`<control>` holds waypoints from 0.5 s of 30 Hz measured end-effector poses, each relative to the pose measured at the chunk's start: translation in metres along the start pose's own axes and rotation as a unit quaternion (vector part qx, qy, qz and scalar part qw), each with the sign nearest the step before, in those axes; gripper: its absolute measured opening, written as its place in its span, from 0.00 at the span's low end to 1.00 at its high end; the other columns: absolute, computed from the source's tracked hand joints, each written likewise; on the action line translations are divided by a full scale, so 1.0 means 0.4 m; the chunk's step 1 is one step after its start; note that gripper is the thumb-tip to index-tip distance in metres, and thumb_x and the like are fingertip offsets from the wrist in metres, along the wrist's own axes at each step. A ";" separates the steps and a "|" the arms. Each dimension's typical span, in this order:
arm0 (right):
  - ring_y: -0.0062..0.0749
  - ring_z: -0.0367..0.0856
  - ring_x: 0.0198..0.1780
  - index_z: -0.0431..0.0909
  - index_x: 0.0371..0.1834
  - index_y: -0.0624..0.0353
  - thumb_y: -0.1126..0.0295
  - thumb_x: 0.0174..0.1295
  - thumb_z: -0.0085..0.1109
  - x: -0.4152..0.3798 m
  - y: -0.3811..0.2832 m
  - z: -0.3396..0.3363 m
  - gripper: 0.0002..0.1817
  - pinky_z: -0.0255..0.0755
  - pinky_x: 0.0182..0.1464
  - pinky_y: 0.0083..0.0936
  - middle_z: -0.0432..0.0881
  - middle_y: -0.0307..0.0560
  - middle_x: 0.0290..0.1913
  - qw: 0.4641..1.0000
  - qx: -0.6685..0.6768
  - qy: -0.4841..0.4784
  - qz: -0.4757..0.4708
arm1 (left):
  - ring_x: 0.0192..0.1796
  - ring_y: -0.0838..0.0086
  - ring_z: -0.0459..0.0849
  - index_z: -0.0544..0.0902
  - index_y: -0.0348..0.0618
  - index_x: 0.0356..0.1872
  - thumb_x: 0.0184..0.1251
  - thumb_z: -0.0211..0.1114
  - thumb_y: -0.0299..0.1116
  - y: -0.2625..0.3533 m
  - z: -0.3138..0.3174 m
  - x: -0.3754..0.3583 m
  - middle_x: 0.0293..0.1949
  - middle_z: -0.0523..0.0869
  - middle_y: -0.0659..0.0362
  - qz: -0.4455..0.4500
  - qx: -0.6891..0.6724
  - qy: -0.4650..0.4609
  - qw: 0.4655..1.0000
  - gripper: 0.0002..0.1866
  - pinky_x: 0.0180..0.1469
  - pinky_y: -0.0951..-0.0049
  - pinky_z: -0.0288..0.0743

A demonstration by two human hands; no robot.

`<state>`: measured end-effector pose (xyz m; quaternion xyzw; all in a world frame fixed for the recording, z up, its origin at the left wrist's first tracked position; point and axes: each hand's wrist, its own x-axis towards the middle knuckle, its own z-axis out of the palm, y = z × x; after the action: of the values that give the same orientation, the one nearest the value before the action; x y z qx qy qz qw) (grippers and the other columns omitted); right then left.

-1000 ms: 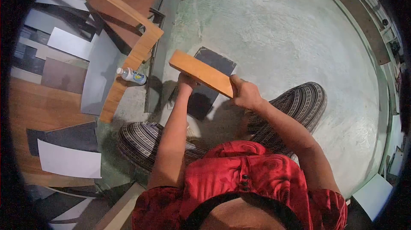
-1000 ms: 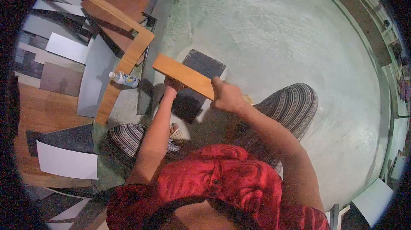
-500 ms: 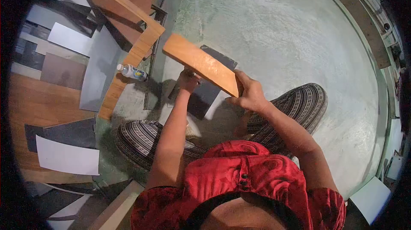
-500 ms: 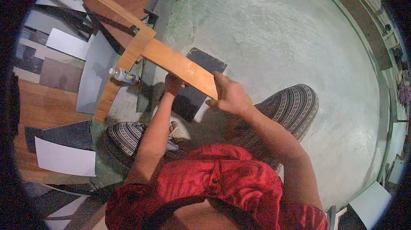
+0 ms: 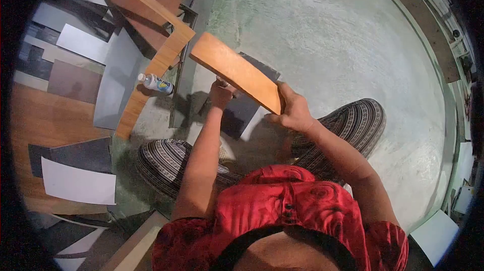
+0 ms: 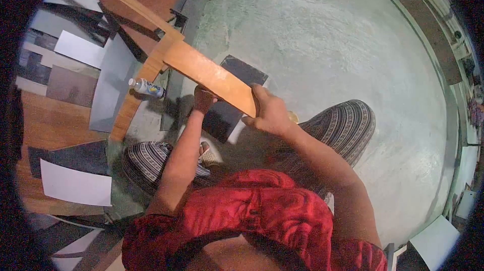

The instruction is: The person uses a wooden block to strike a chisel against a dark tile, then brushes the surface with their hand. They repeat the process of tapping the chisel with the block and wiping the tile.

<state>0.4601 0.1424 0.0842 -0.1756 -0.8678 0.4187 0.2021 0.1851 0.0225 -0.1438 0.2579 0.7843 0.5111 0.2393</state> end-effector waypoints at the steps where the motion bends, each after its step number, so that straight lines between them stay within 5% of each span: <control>1: 0.61 0.75 0.41 0.65 0.43 0.57 0.61 0.36 0.68 0.001 0.007 0.002 0.30 0.70 0.41 0.46 0.77 0.60 0.35 1.000 -0.015 -0.009 0.015 | 0.36 0.66 0.82 0.74 0.36 0.47 0.58 0.62 0.36 0.244 -0.030 -0.082 0.35 0.83 0.54 -0.093 0.005 -0.048 0.994 0.19 0.48 0.69 0.75; 2: 0.61 0.75 0.41 0.65 0.43 0.57 0.61 0.36 0.68 0.004 0.018 0.005 0.30 0.70 0.41 0.46 0.77 0.60 0.35 1.000 -0.016 -0.006 0.015 | 0.36 0.66 0.82 0.74 0.36 0.47 0.58 0.62 0.36 0.236 -0.025 -0.076 0.35 0.83 0.54 -0.091 0.006 -0.049 0.995 0.19 0.48 0.69 0.75; 3: 0.58 0.77 0.41 0.65 0.50 0.59 0.62 0.35 0.70 0.011 0.025 0.004 0.36 0.71 0.42 0.43 0.77 0.61 0.37 0.990 -0.083 -0.085 0.071 | 0.39 0.67 0.82 0.75 0.34 0.47 0.59 0.62 0.37 0.224 -0.016 -0.071 0.36 0.83 0.54 -0.149 -0.283 -0.030 0.947 0.19 0.48 0.69 0.74; 4: 0.56 0.78 0.42 0.64 0.56 0.61 0.63 0.33 0.72 0.016 0.029 0.002 0.42 0.71 0.42 0.40 0.78 0.62 0.39 0.967 -0.148 -0.162 0.125 | 0.41 0.67 0.82 0.75 0.32 0.46 0.59 0.63 0.37 0.213 -0.012 -0.064 0.38 0.83 0.54 -0.195 -0.547 -0.009 0.814 0.20 0.48 0.69 0.74; 5: 0.56 0.78 0.42 0.64 0.56 0.61 0.63 0.33 0.72 0.012 0.030 -0.002 0.42 0.71 0.42 0.40 0.78 0.62 0.39 0.968 -0.149 -0.160 0.125 | 0.46 0.66 0.81 0.76 0.32 0.46 0.59 0.62 0.37 0.197 -0.010 -0.065 0.41 0.83 0.53 -0.085 -0.267 -0.016 0.960 0.19 0.48 0.68 0.73; 8: 0.61 0.76 0.40 0.65 0.46 0.58 0.60 0.35 0.69 0.003 0.017 -0.017 0.33 0.70 0.42 0.47 0.76 0.63 0.35 0.982 -0.108 -0.128 0.086 | 0.46 0.67 0.81 0.76 0.33 0.45 0.58 0.64 0.35 0.204 -0.012 -0.068 0.42 0.83 0.53 -0.094 -0.191 -0.007 0.977 0.18 0.47 0.69 0.73; 10: 0.56 0.78 0.40 0.64 0.56 0.61 0.63 0.32 0.72 -0.001 0.020 -0.014 0.43 0.70 0.40 0.42 0.78 0.59 0.35 0.987 -0.115 -0.086 0.065 | 0.46 0.67 0.81 0.76 0.33 0.45 0.57 0.65 0.36 0.186 -0.005 -0.052 0.42 0.83 0.54 -0.100 -0.131 -0.017 0.986 0.19 0.47 0.68 0.73; 15: 0.56 0.78 0.41 0.64 0.57 0.62 0.62 0.32 0.73 0.003 0.011 -0.022 0.43 0.71 0.42 0.40 0.78 0.60 0.37 0.988 -0.100 -0.091 0.076 | 0.44 0.67 0.81 0.77 0.32 0.42 0.57 0.66 0.39 0.218 -0.005 -0.071 0.40 0.84 0.54 -0.102 -0.053 -0.041 0.992 0.20 0.45 0.67 0.74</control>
<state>0.4639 0.1514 0.0860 -0.2220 -0.9040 0.3582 0.0715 0.2194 0.0328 -0.0594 0.1839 0.7676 0.5139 0.3359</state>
